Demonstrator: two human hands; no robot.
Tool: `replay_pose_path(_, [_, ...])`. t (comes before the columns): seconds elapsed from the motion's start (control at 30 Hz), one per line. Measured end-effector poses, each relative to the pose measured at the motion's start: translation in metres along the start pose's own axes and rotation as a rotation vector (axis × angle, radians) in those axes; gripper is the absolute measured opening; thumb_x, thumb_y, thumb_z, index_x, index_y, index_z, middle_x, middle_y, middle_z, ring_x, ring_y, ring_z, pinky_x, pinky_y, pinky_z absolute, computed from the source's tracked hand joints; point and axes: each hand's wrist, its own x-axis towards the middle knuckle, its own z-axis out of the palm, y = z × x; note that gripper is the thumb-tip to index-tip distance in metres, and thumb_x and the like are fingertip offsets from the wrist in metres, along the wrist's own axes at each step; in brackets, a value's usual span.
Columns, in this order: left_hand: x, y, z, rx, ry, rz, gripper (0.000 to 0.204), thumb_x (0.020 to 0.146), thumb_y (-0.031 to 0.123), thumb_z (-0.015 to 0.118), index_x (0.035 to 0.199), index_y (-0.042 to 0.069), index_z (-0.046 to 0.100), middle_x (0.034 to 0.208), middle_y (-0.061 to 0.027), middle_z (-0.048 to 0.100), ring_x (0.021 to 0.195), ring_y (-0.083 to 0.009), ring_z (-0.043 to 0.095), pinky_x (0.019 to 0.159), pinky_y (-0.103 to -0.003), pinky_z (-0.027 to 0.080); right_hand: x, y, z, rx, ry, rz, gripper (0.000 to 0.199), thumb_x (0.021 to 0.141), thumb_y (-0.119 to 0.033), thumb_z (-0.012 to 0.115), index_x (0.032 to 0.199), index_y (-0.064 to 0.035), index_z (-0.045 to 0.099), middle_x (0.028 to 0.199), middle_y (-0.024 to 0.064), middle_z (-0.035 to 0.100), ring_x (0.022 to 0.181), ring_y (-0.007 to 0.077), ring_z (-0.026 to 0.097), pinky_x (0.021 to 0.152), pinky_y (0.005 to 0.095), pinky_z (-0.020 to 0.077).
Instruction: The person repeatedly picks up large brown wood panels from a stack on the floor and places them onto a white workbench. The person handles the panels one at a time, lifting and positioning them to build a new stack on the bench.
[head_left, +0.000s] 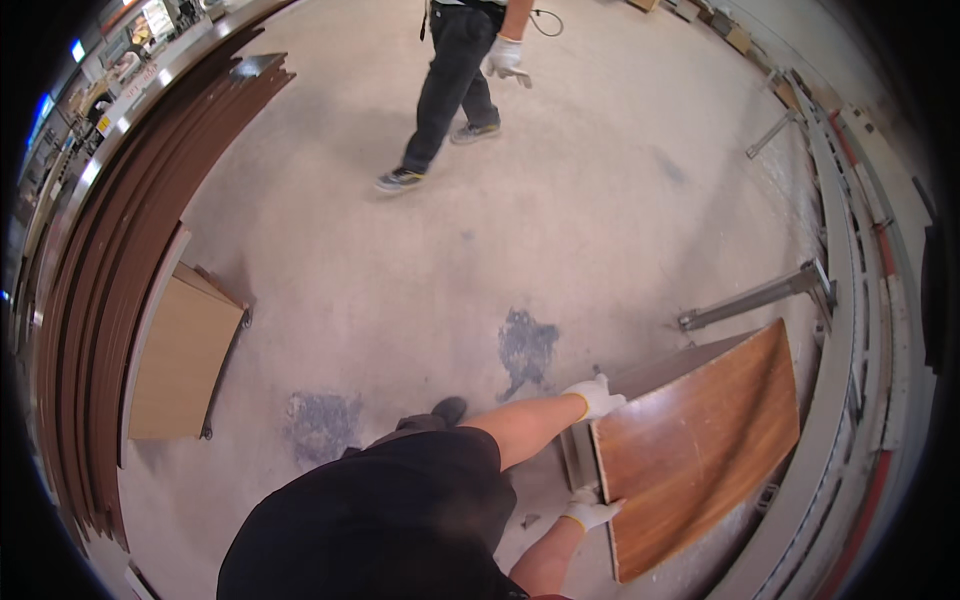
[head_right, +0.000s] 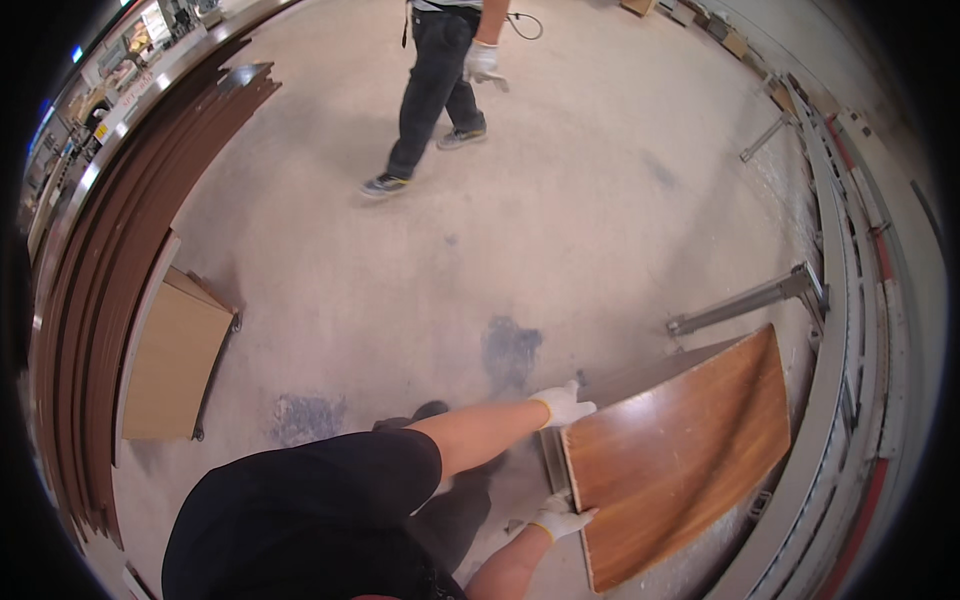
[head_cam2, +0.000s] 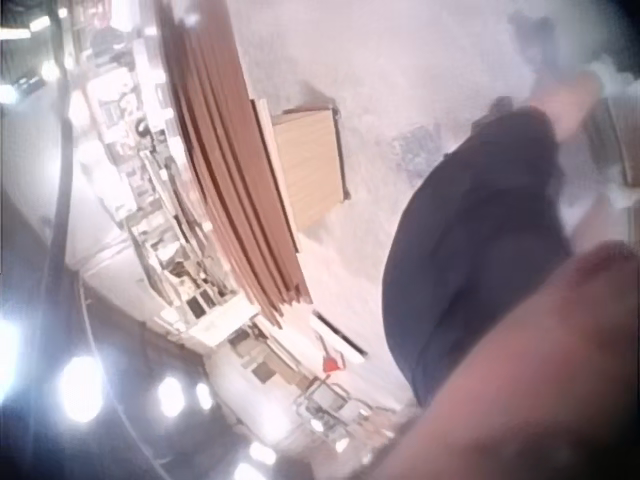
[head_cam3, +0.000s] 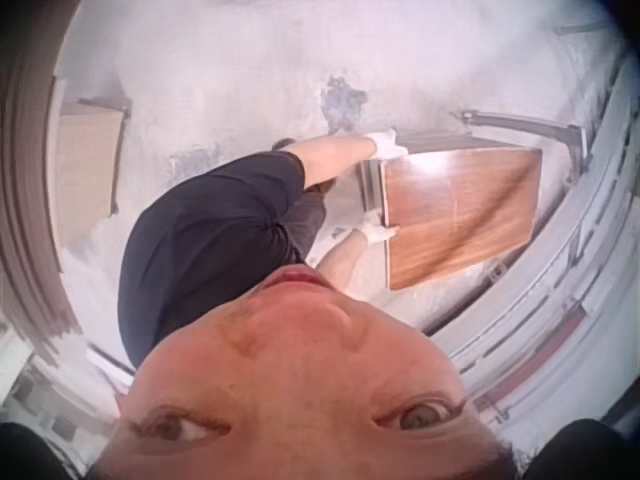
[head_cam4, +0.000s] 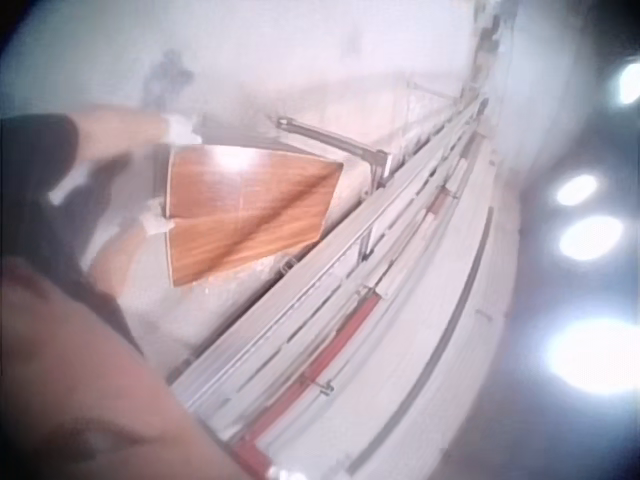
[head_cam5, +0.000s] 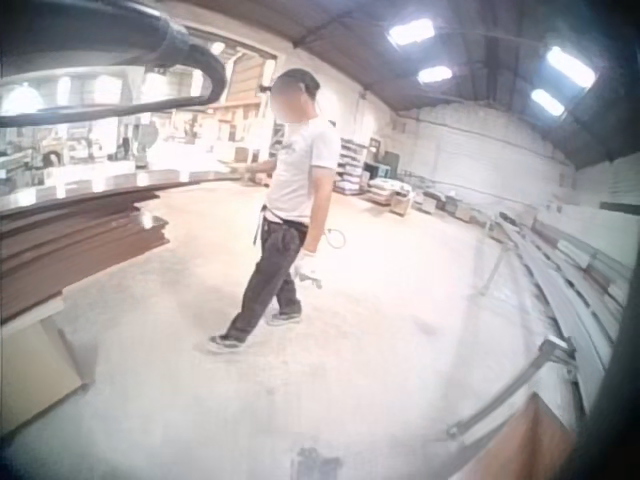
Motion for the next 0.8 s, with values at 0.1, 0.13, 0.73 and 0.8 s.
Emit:
replay_pose_path(0.1, [-0.06, -0.048, 0.02, 0.032, 0.117, -0.007, 0.084, 0.099, 0.069, 0.05, 0.138, -0.004, 0.063, 0.139, -0.0306, 0.064, 0.131, -0.0444, 0.062, 0.113, -0.05, 0.046, -0.082, -0.041, -0.051, -0.023, 0.343, -0.093, 0.07, 0.098, -0.052, 0.066, 0.152, -0.0099, 0.053, 0.153, 0.0107, 0.058, 0.139, 0.0322, 0.054, 0.12, 0.0497, 0.0415])
replay_pose_path(0.13, [-0.081, -0.066, 0.02, 0.055, 0.125, -0.029, 0.082, 0.1, 0.069, 0.049, 0.132, -0.004, 0.069, 0.135, -0.03, 0.067, 0.128, -0.0443, 0.064, 0.112, -0.051, 0.047, -0.109, -0.05, -0.072, 0.024, 0.323, -0.134, 0.073, 0.097, -0.056, 0.065, 0.152, -0.0108, 0.053, 0.154, 0.0107, 0.058, 0.141, 0.0327, 0.052, 0.122, 0.0497, 0.0387])
replay_pose_path(0.73, [-0.444, -0.398, 0.03, 0.3, 0.43, 0.026, 0.088, 0.1, 0.073, 0.044, 0.093, -0.009, 0.076, 0.102, -0.0365, 0.071, 0.105, -0.0507, 0.068, 0.098, -0.055, 0.049, -0.487, -0.096, -0.408, -0.013, 0.269, 0.157, 0.051, 0.106, -0.041, 0.064, 0.145, -0.0096, 0.057, 0.147, 0.0079, 0.06, 0.134, 0.0282, 0.056, 0.12, 0.0477, 0.0423])
replay_pose_path(0.8, [-0.489, -0.425, 0.035, 0.303, 0.415, -0.011, 0.088, 0.1, 0.073, 0.044, 0.093, -0.009, 0.076, 0.101, -0.0364, 0.071, 0.105, -0.0508, 0.068, 0.098, -0.055, 0.049, -0.524, -0.105, -0.444, -0.043, 0.268, 0.247, 0.051, 0.104, -0.044, 0.066, 0.143, -0.0115, 0.059, 0.148, 0.007, 0.06, 0.133, 0.0315, 0.059, 0.112, 0.0537, 0.051])
